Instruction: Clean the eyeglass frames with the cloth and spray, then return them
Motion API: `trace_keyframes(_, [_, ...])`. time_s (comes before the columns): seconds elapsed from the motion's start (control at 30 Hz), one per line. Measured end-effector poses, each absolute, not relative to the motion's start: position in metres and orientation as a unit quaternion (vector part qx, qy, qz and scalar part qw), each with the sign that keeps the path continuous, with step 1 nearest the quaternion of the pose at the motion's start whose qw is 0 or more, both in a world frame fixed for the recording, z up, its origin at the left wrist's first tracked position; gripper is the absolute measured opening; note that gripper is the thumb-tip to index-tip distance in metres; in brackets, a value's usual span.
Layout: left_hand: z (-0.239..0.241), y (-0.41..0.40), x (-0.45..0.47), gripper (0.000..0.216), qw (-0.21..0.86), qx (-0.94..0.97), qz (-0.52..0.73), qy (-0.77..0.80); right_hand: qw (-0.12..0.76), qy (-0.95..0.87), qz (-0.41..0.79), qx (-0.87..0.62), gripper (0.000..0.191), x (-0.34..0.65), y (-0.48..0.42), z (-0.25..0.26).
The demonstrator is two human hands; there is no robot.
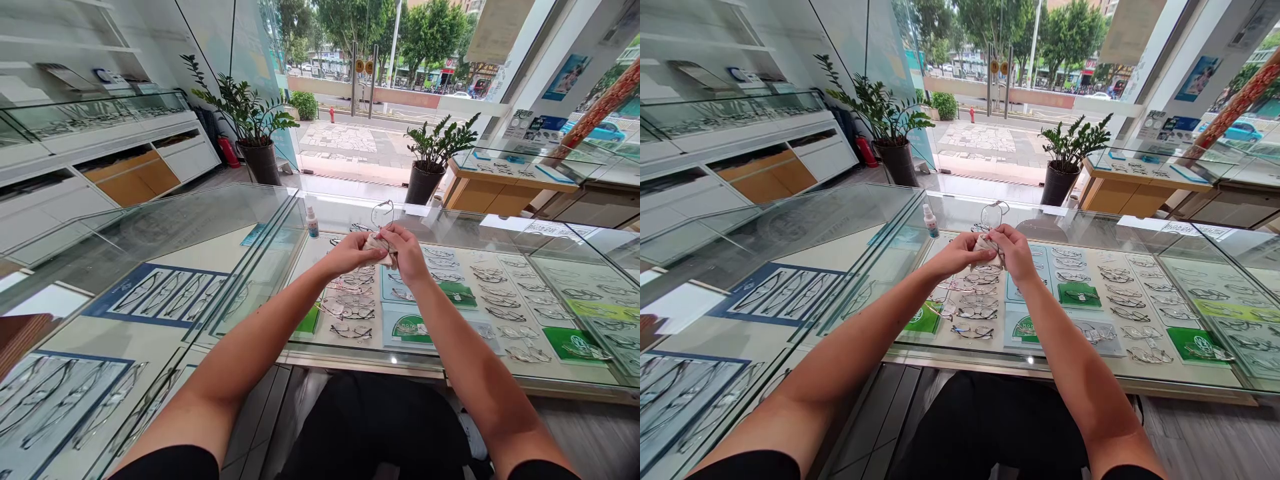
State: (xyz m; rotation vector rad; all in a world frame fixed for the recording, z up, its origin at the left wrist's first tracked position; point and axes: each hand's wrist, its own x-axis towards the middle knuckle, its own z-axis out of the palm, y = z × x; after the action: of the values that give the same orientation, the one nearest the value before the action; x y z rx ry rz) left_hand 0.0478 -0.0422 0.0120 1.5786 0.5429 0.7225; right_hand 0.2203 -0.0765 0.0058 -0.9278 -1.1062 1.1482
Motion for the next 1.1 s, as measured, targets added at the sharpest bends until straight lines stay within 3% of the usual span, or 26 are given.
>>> trace_keyframes(0.43, [0.007,-0.042,0.047,0.033,0.618,0.693,0.301,0.218,0.594,-0.508,0.456,-0.426,0.027,0.216,-0.078,0.007])
trace_keyframes(0.8, [0.005,-0.038,0.049,0.059,0.578,0.709,0.341,0.217,0.609,-0.461,0.5,-0.409,0.032,0.218,-0.076,0.006])
trace_keyframes(1.1, [0.003,-0.037,0.05,0.043,0.589,0.704,0.337,0.209,0.604,-0.475,0.484,-0.418,0.029,0.218,-0.077,0.008])
